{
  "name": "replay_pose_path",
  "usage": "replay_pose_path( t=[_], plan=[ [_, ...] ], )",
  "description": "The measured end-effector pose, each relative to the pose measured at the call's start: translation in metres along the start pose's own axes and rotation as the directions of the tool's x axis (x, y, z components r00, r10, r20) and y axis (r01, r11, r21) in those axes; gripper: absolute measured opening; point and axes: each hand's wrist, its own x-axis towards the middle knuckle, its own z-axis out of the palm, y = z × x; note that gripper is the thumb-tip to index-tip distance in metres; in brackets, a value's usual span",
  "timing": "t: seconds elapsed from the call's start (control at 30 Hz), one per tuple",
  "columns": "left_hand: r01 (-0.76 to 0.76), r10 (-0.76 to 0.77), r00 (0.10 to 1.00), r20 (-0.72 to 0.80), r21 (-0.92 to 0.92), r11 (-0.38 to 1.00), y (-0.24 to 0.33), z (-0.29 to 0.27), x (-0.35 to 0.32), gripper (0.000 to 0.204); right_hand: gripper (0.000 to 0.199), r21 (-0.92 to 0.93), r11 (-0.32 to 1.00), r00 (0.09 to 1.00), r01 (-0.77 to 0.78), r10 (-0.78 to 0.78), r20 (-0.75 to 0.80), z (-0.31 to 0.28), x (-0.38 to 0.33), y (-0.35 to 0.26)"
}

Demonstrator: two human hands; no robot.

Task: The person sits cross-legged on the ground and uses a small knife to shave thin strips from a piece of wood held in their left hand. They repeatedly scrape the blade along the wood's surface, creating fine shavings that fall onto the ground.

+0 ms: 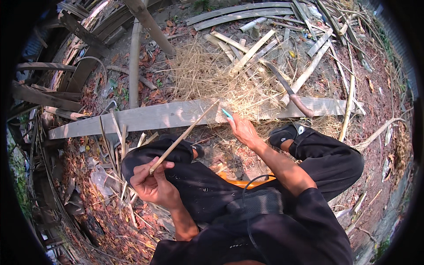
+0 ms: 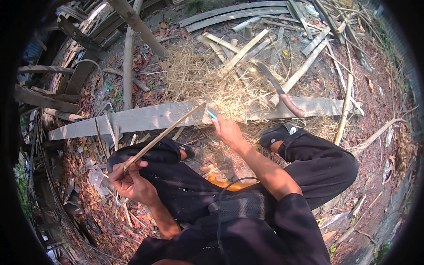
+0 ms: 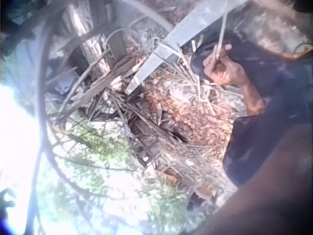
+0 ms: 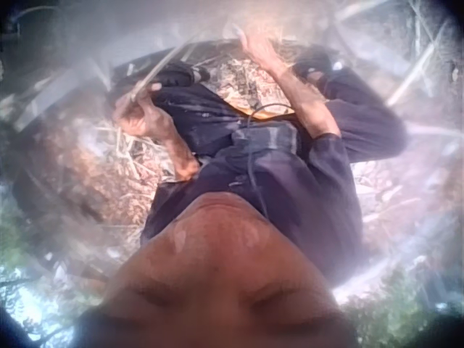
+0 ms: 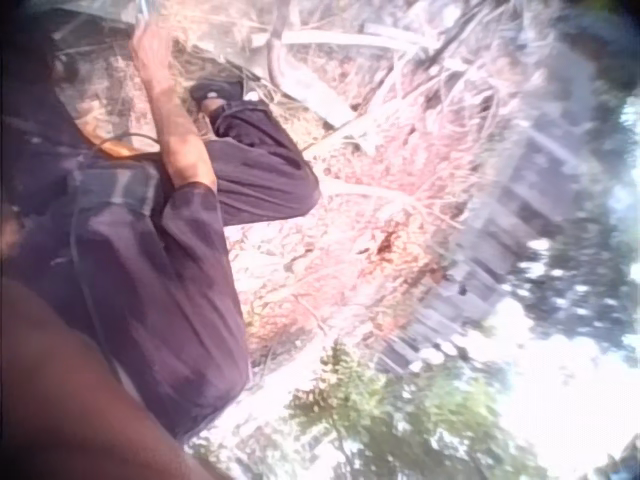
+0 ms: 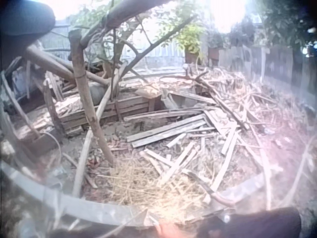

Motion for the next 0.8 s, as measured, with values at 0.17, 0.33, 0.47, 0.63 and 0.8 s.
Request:
replay_pose_path(
  t=[0.17,0.33,0.47,0.63,0.8],
  plan=[
    [0.020,-0.020,1.000,-0.007,0.023,1.000,0.002,0.001,0.001,0.024,0.041,-0.069,0.988,0.989,-0.139,0.143,0.048,0.001,0.011,0.006],
    [0.038,-0.037,0.999,-0.032,0.016,0.999,0.002,0.001,-0.001,0.023,0.022,0.389,0.913,0.991,0.123,-0.131,-0.006,-0.071,-0.041,-0.128],
    [0.058,-0.059,0.997,-0.048,-0.017,0.998,0.005,0.005,0.000,0.023,0.027,0.398,0.821,0.890,0.410,-0.455,0.021,-0.111,-0.089,-0.186],
    [0.049,-0.049,0.997,-0.059,0.015,0.999,0.004,-0.002,-0.002,0.023,0.027,0.019,0.989,0.977,0.146,-0.148,0.153,-0.078,-0.075,-0.145],
    [0.049,-0.050,0.997,-0.062,-0.016,0.999,0.003,0.001,-0.001,0.022,0.030,0.100,0.973,0.969,0.210,-0.220,0.113,-0.089,-0.081,-0.147]
  ],
)
